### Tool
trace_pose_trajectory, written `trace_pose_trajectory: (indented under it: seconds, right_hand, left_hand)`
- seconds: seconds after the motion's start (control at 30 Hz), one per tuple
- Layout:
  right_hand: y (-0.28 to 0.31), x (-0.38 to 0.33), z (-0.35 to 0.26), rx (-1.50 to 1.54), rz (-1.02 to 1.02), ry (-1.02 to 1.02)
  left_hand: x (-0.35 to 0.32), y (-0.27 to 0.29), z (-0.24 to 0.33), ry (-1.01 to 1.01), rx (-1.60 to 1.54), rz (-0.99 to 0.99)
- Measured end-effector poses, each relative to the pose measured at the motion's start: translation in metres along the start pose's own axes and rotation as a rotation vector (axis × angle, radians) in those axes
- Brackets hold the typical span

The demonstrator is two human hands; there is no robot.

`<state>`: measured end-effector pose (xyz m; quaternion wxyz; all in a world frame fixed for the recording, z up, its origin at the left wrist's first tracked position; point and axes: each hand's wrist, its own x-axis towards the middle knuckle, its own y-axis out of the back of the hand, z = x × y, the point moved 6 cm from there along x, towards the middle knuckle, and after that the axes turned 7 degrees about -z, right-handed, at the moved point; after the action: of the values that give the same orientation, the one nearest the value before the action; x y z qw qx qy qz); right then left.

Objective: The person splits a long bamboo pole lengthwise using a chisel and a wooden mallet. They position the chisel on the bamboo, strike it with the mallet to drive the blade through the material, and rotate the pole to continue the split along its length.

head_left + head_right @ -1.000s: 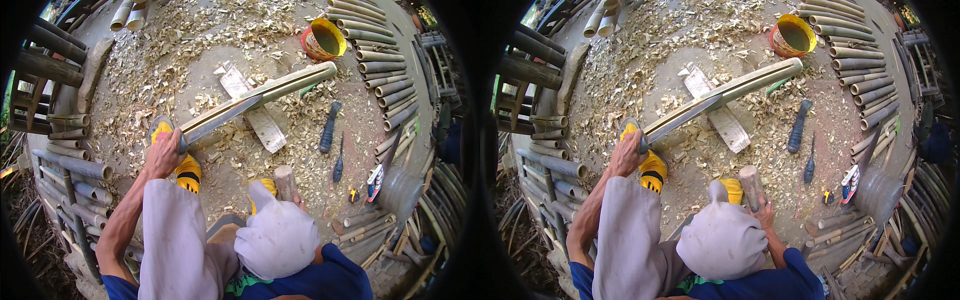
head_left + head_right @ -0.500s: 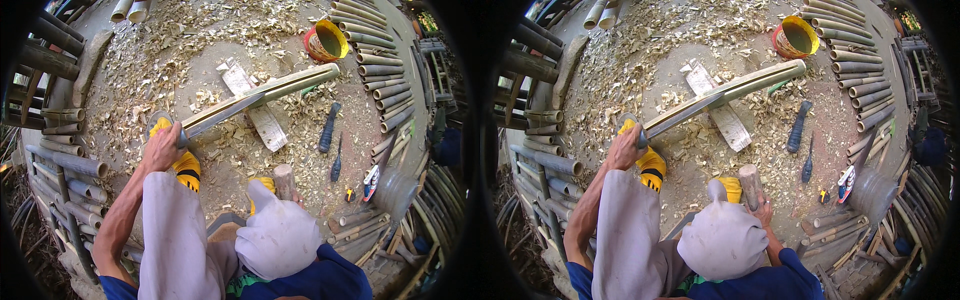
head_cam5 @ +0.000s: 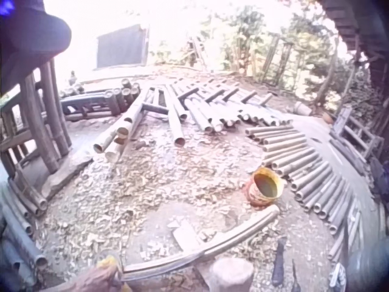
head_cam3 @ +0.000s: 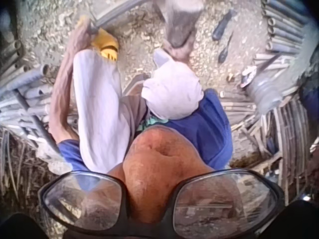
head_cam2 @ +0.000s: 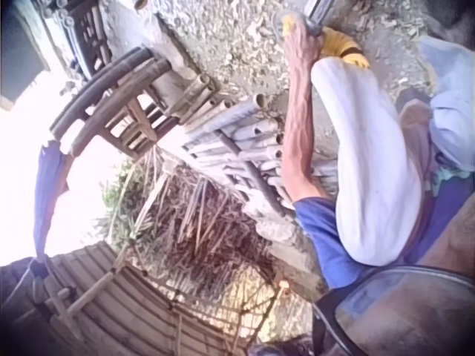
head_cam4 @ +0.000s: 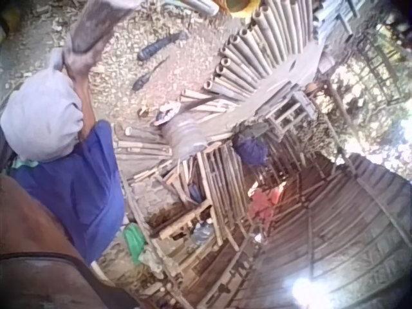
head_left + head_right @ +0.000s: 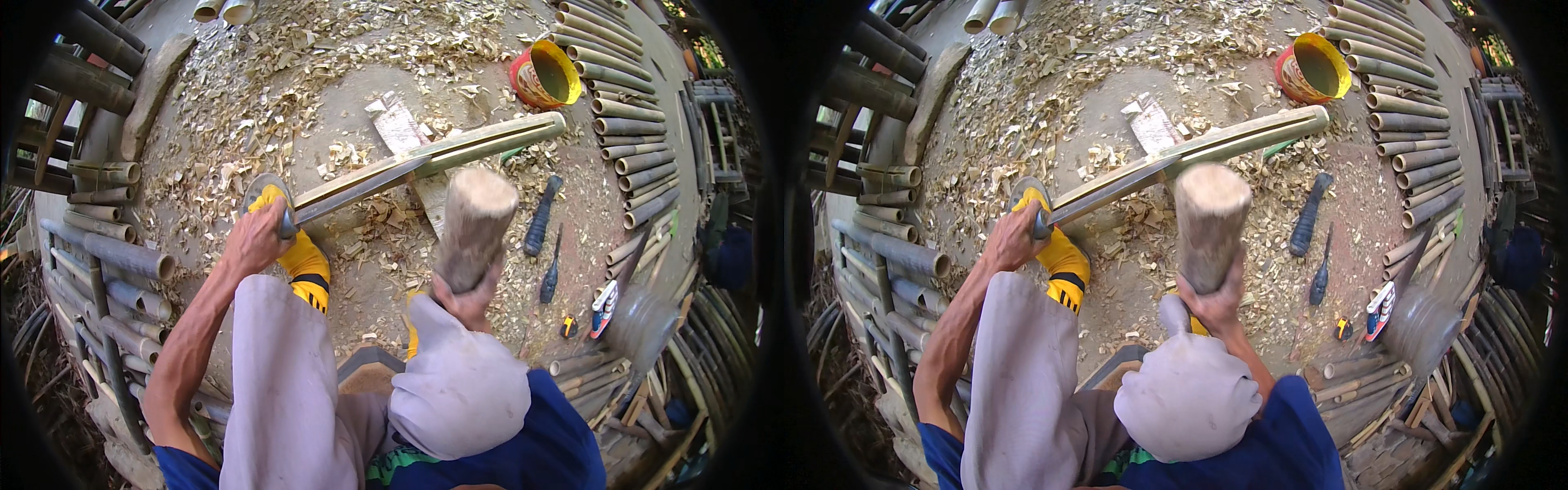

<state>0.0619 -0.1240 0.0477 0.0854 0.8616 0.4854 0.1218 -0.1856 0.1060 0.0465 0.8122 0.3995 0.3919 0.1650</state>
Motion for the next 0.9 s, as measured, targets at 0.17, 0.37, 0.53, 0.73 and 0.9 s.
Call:
trace_pose_trajectory:
  seconds: [0.17,0.37,0.53,0.73,0.9]
  right_hand:
    - [-0.058,0.066,0.019,-0.057,-0.233,-0.172]
    - [-0.025,0.082,-0.033,-0.027,-0.084,-0.066]
    - [-0.045,0.054,-0.007,0.210,0.094,-0.048]
    - [-0.051,0.089,-0.033,-0.105,-0.385,-0.107]
    - [-0.027,0.044,-0.003,-0.033,-0.184,0.022]
  left_hand:
    - [0.001,-0.002,-0.001,0.002,-0.061,-0.055]
    - [-0.006,-0.003,-0.013,0.026,-0.075,-0.054]
    - [0.011,-0.001,-0.008,-0.010,-0.029,-0.054]
    - [-0.002,0.001,-0.015,0.044,-0.046,-0.088]
    - [0.015,0.001,-0.014,-0.004,-0.047,-0.058]
